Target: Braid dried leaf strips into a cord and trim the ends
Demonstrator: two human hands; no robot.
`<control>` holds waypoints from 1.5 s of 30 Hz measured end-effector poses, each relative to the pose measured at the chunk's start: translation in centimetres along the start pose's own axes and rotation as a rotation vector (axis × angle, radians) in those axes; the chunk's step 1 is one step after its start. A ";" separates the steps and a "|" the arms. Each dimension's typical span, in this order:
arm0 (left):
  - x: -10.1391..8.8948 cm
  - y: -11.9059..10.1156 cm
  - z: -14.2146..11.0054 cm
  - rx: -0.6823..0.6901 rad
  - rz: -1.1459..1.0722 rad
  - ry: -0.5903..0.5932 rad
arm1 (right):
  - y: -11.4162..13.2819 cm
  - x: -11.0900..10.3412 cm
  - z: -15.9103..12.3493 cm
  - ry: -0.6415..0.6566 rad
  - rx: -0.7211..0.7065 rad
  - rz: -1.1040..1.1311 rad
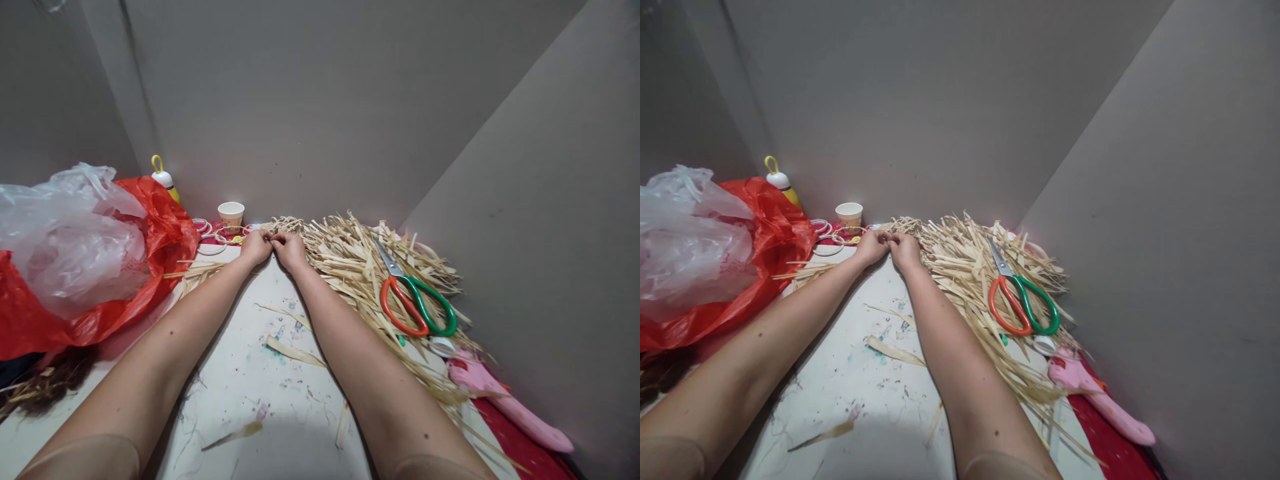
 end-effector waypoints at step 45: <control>-0.4 0.2 -0.3 -0.016 0.129 -0.018 | 0.4 -0.8 -0.2 0.103 0.055 -0.139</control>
Point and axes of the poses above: each hand's wrist, its own z-axis towards the middle knuckle, its own x-axis out of the palm, y = z × x, the point moved 2 cm from there along z, towards the middle knuckle, and after that the axes turned 15 degrees about z, right-handed, at the moved point
